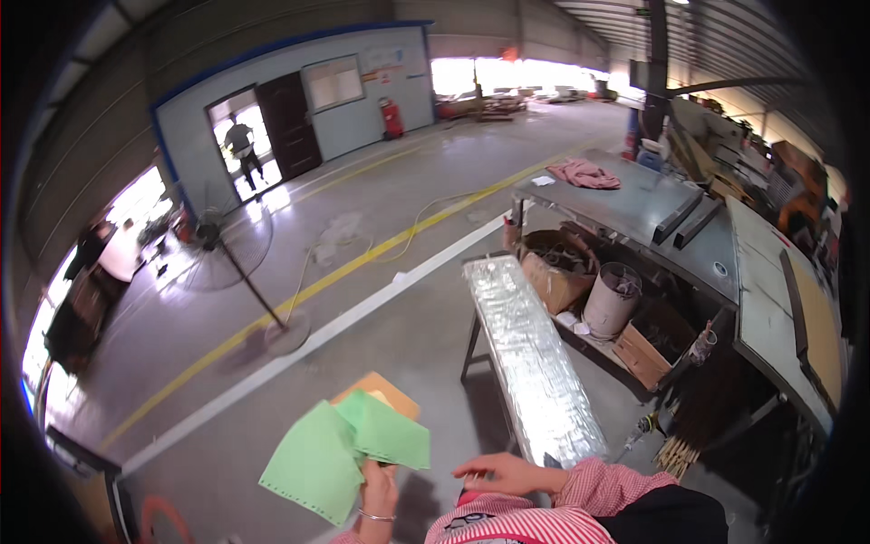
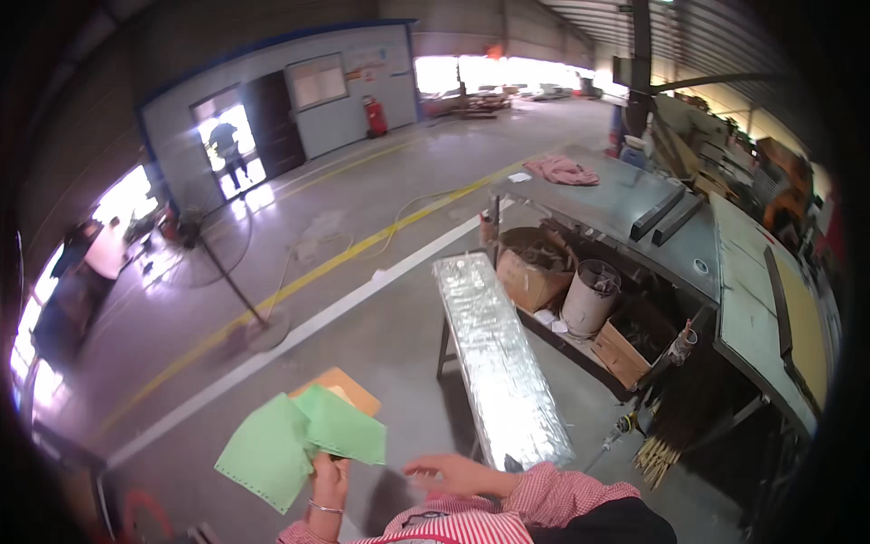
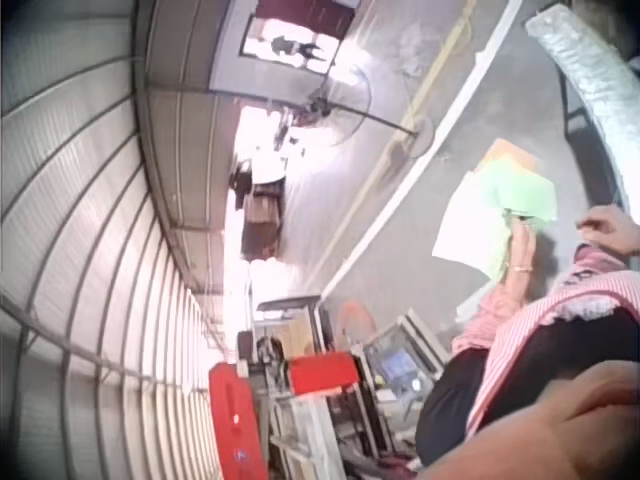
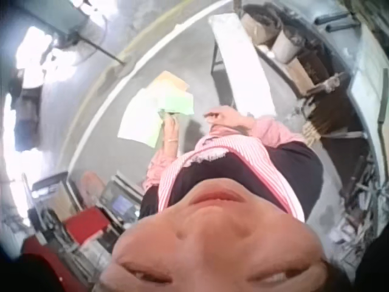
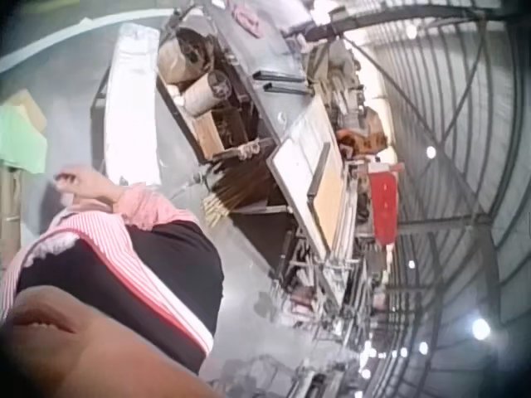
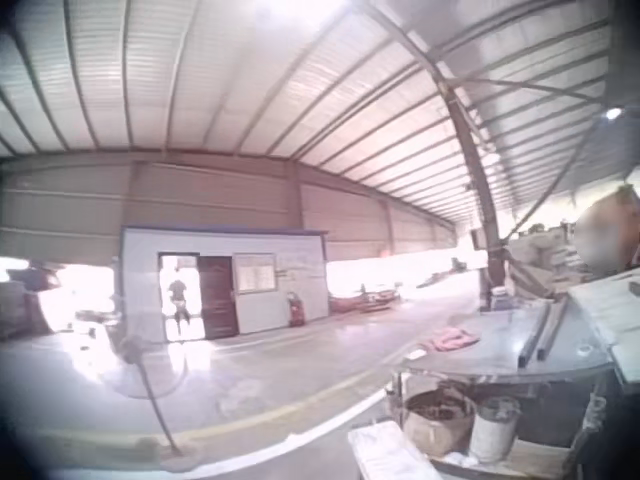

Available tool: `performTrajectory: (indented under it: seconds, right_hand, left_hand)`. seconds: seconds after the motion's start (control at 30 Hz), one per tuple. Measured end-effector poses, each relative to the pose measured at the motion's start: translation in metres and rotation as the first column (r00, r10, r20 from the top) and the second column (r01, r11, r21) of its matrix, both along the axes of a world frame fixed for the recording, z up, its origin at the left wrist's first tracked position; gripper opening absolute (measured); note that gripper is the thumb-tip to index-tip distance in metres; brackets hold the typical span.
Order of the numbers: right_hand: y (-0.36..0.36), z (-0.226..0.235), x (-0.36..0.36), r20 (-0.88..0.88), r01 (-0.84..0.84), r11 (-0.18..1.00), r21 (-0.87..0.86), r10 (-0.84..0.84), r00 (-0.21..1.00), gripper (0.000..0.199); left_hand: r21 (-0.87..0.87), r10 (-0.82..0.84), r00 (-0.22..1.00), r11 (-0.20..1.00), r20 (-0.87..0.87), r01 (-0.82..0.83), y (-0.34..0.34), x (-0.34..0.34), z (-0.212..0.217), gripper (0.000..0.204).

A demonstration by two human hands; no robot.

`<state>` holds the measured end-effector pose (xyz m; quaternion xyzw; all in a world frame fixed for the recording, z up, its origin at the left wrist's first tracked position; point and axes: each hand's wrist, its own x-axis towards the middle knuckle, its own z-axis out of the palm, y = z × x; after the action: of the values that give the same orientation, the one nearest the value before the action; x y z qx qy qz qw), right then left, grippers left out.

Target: Operate an industrial wood-cutting or panel-processing machine, adjusting settings on a control panel and handling wood materials.

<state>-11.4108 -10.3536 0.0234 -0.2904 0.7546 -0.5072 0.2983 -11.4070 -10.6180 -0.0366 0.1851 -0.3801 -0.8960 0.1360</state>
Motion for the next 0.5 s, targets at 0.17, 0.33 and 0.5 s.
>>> performTrajectory:
  seconds: [0.17,0.33,0.5]
  right_hand:
    - [-0.099,-0.033,-0.155,-0.346,-0.066,0.978,-0.198,-0.007,0.938,0.046]
    - [-0.176,-0.035,-0.354,-0.463,0.075,0.99,-0.121,-0.123,0.878,0.053]
    - [-0.245,-0.051,-0.558,-0.653,0.349,0.934,-0.074,-0.31,0.691,0.053]
  left_hand:
    - [0.125,-0.246,0.942,0.967,0.229,0.223,-0.034,-0.18,-0.053,0.024]
    - [0.034,-0.427,0.865,0.9,0.265,0.434,-0.109,-0.361,-0.048,0.022]
    - [0.281,-0.476,0.857,0.865,0.196,0.416,-0.177,-0.532,-0.02,0.027]
